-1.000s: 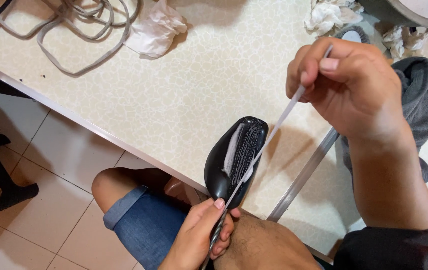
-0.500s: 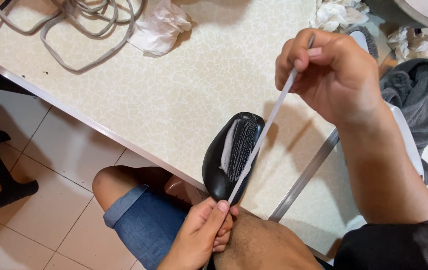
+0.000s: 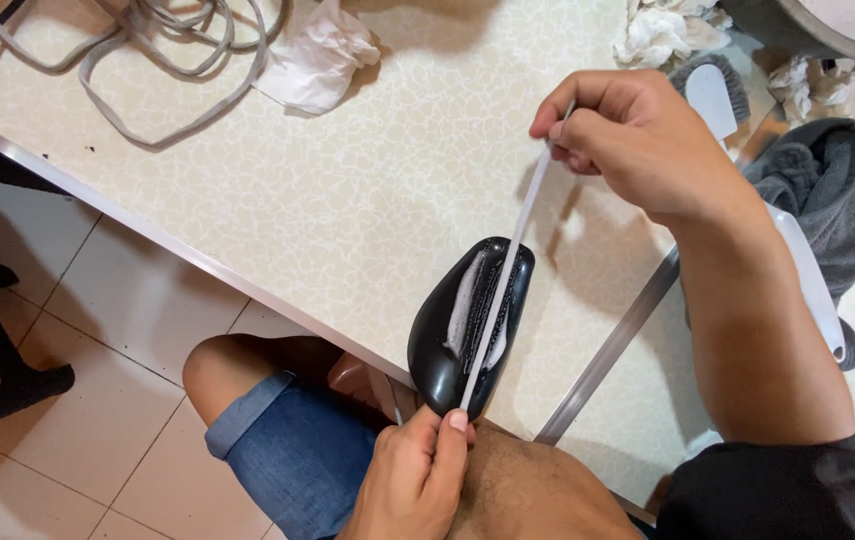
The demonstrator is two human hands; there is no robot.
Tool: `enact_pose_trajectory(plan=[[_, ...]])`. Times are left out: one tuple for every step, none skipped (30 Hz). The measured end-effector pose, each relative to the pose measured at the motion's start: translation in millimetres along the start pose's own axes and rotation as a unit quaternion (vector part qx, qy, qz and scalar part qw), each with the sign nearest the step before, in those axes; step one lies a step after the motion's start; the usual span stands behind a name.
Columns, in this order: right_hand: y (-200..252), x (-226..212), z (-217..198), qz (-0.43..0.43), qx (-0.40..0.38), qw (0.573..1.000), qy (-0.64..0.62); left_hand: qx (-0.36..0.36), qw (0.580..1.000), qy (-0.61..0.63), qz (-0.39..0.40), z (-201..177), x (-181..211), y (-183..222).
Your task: Cleaning a black plastic shoe tree using a brush and a cloth at a workbench.
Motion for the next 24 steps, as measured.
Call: enact_pose_trajectory(plan=[[10,-18,-8,-0.017,0.068,0.981,0.181,-0.007,1.0,-0.002,-0.012,1,-1,0],[20,-38,-11,-0.032,0.135,0.924,0.356,-0.014,1.0,-0.003,-0.023,1,-3,1],[34,-36,-13,-0.033,0.136,0.924,0.357,-0.013,1.0,-0.004,-0.021,2,-5,0],[56,-53,-13,-0.121,0.193,0.87,0.438,-0.02,0.999,-0.02,-0.017,4,-7,-1],[80,-68,-6,-0.208,0.237,0.801,0.509,-0.026,0.999,-0.034,-0.016,7,-10,-1],[95,-59,-12,-0.209,0.235,0.801,0.51,-0.025,0.999,-0.032,-0.016,7,-11,-1],[111,-50,-19,-0.164,0.269,0.743,0.59,-0.032,0.999,-0.04,-0.016,8,-12,-1],[127,-41,-27,-0.117,0.299,0.676,0.663,-0.04,0.998,-0.048,-0.016,10,-12,-2],[127,-40,-29,-0.115,0.302,0.674,0.664,-0.042,0.998,-0.05,-0.013,9,-10,-2],[118,-20,-43,0.016,0.27,0.7,0.661,-0.052,0.997,-0.056,-0.027,10,-11,-1],[114,1,-57,0.146,0.234,0.711,0.646,-0.062,0.995,-0.061,-0.041,11,-11,-1],[113,20,-65,0.148,0.238,0.71,0.647,-0.064,0.995,-0.063,-0.037,11,-13,-3],[111,30,-68,0.08,0.251,0.733,0.627,-0.061,0.995,-0.073,-0.026,12,-14,-3],[109,40,-71,0.012,0.264,0.753,0.603,-0.059,0.995,-0.084,-0.016,12,-14,-4],[108,44,-73,0.011,0.262,0.754,0.603,-0.058,0.995,-0.083,-0.017,11,-14,-4],[109,45,-75,-0.011,0.271,0.764,0.585,-0.053,0.994,-0.097,-0.004,9,-11,-4],[110,47,-76,-0.033,0.279,0.775,0.566,-0.048,0.993,-0.111,0.008,8,-8,-3],[111,48,-78,-0.033,0.276,0.776,0.565,-0.047,0.993,-0.111,0.004,5,-5,-3],[114,49,-80,-0.038,0.281,0.776,0.564,-0.055,0.994,-0.09,0.006,3,-1,-3],[117,49,-83,-0.044,0.285,0.775,0.563,-0.063,0.995,-0.07,0.008,2,3,-3],[122,45,-78,-0.043,0.284,0.775,0.562,-0.064,0.995,-0.07,0.007,0,8,-3],[129,37,-72,-0.075,0.292,0.78,0.549,-0.072,0.996,-0.055,-0.027,-1,6,-3],[136,30,-65,-0.106,0.298,0.784,0.535,-0.079,0.994,-0.039,-0.063,-2,3,-2],[141,21,-54,-0.104,0.298,0.785,0.534,-0.08,0.994,-0.04,-0.064,-3,8,-1]])
Point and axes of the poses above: each hand's wrist, its own y-axis away from the middle knuckle, its own z-axis out of the palm, x = y × z, the point moved 9 cm from there along -y, towards the middle knuckle, and after that the axes turned 10 degrees about -x, right-handed, at the moved point
